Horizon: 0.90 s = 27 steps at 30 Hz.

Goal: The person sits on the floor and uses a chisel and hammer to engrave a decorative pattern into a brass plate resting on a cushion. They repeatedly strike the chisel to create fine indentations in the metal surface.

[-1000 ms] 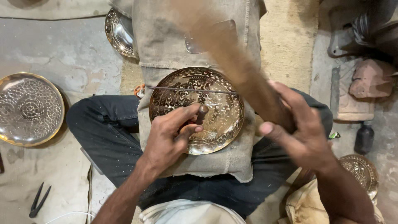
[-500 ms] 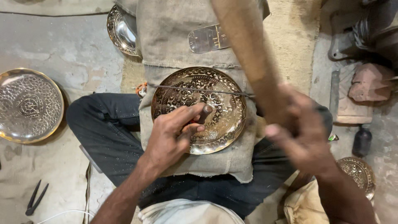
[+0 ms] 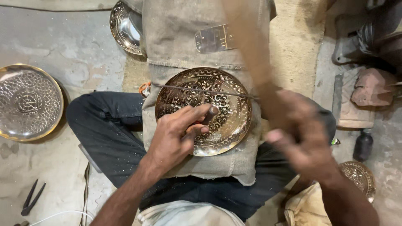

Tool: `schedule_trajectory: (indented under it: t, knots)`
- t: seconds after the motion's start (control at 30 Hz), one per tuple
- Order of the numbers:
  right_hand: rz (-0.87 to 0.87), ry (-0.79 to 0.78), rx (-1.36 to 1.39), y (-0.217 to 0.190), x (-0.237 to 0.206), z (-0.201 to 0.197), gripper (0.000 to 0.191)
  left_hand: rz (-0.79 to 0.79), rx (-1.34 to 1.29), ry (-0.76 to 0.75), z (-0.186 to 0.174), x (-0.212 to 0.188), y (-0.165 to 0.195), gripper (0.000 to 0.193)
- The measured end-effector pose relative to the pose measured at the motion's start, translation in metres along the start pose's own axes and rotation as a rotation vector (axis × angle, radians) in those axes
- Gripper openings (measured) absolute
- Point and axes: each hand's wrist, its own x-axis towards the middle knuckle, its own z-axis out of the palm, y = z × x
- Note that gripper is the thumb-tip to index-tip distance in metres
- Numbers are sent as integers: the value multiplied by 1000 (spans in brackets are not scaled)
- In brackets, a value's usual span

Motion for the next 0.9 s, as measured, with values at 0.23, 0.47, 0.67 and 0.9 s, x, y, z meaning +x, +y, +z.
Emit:
schedule_trajectory:
  t: [0.23,0.47,0.67,0.9]
  knots:
    - [67,223,-39,-2,-5,5,61,2,-9,16,-5,1,11,50]
    - [50,140,-17,13,-19,1,63,-42,-237,115,-6,-9,17,37]
    - [97,140,-117,12,-8,-1,66,-2,-71,56,-1,-6,2,43]
    - [106,16,-140,14,-1,5,57,-31,23,15,0,-1,0,25]
